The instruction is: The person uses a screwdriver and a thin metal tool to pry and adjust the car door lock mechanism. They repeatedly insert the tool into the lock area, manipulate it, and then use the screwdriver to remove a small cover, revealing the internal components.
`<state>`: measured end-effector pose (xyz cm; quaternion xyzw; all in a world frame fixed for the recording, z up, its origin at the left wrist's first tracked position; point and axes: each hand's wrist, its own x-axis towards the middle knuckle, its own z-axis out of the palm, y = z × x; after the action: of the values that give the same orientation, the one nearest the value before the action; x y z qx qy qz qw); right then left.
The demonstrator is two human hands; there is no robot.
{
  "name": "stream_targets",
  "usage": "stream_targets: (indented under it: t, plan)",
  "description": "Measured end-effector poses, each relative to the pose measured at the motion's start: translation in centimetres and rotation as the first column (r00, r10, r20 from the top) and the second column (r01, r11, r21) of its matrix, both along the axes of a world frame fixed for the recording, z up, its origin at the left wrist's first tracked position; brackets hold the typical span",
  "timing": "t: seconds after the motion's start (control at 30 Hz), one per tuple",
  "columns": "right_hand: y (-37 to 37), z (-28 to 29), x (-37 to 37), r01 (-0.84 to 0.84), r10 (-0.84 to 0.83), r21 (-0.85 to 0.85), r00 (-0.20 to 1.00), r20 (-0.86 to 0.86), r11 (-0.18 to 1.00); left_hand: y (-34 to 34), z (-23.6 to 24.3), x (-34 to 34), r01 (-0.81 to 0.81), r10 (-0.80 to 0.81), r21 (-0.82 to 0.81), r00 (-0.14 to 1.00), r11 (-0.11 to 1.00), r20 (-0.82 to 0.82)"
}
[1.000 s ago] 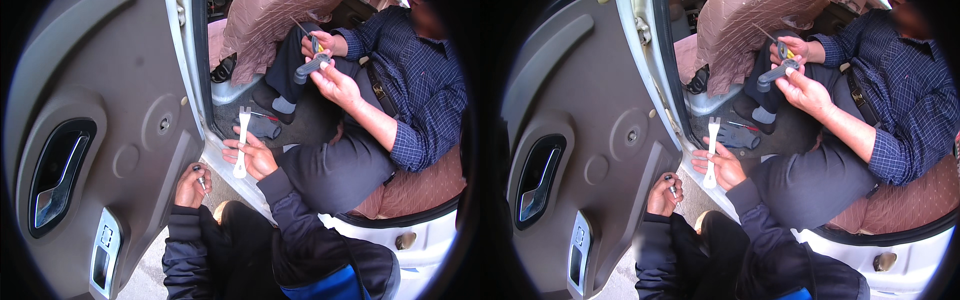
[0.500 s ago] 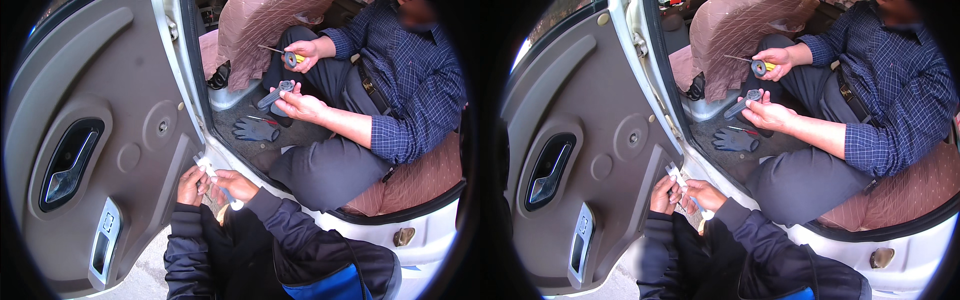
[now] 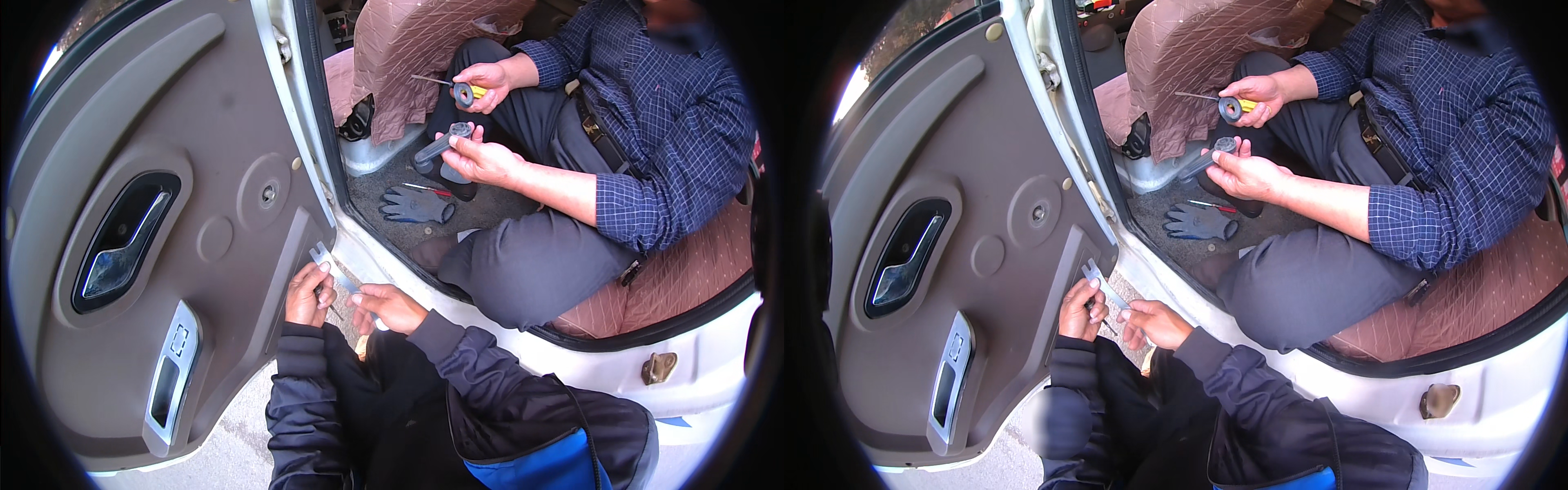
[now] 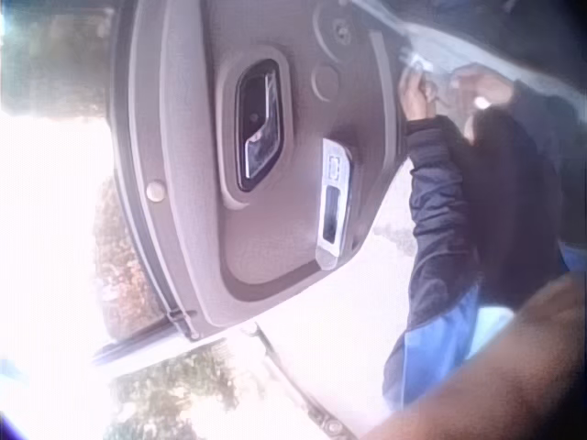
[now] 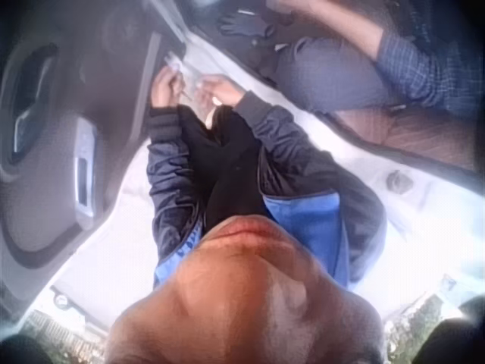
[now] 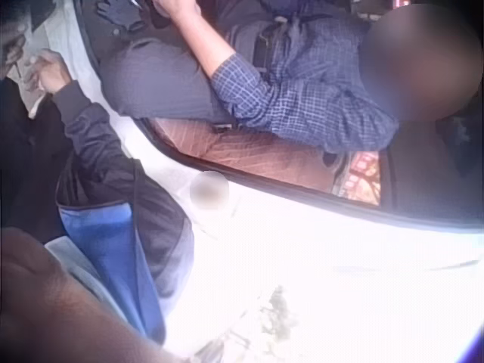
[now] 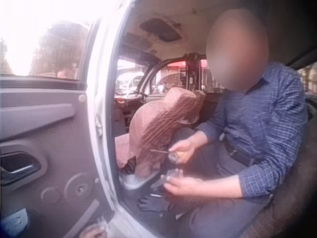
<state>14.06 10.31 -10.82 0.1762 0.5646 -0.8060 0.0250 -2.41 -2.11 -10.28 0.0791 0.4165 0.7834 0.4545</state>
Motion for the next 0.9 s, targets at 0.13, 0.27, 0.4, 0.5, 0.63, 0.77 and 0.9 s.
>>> stream_targets:
  t: [0.13, 0.27, 0.4, 0.5, 0.63, 0.77, 0.9]
  plan:
    - [-0.3, 0.1, 0.8, 0.003, -0.004, 0.030, 0.999, 0.037, 1.000, -0.5, 0.1, 0.1, -0.009, 0.009, 0.013, 1.000, 1.000, -0.001]
    - [-0.6, 0.5, 1.2, -0.008, 0.003, 0.083, 0.998, 0.062, 0.997, -0.8, 0.2, 0.1, -0.006, 0.006, 0.005, 1.000, 1.000, 0.004]
    - [-0.9, 0.6, 1.4, -0.001, -0.002, 0.118, 1.000, 0.028, 0.993, -1.1, 0.3, 0.1, -0.005, 0.005, -0.001, 1.000, 1.000, 0.006]
    - [-0.8, 0.3, 1.6, 0.024, -0.027, 0.073, 0.999, 0.033, 0.997, -1.1, 0.2, 0.1, -0.012, 0.012, 0.012, 1.000, 1.000, 0.009]
    - [-0.9, 0.0, 2.3, 0.092, -0.100, 0.092, 0.992, 0.076, 0.991, -1.7, 0.1, 0.2, -0.062, 0.061, -0.014, 0.997, 0.998, -0.043]
    - [-0.5, 0.2, 3.3, 0.177, -0.184, 0.108, 0.981, 0.061, 0.978, -2.0, 0.2, 0.1, -0.056, 0.055, -0.008, 0.996, 0.998, -0.068]
    - [0.1, 0.8, 3.7, 0.323, -0.324, 0.068, 0.946, 0.008, 0.944, -2.0, 0.5, -0.1, -0.030, 0.030, -0.008, 0.999, 1.000, -0.032]
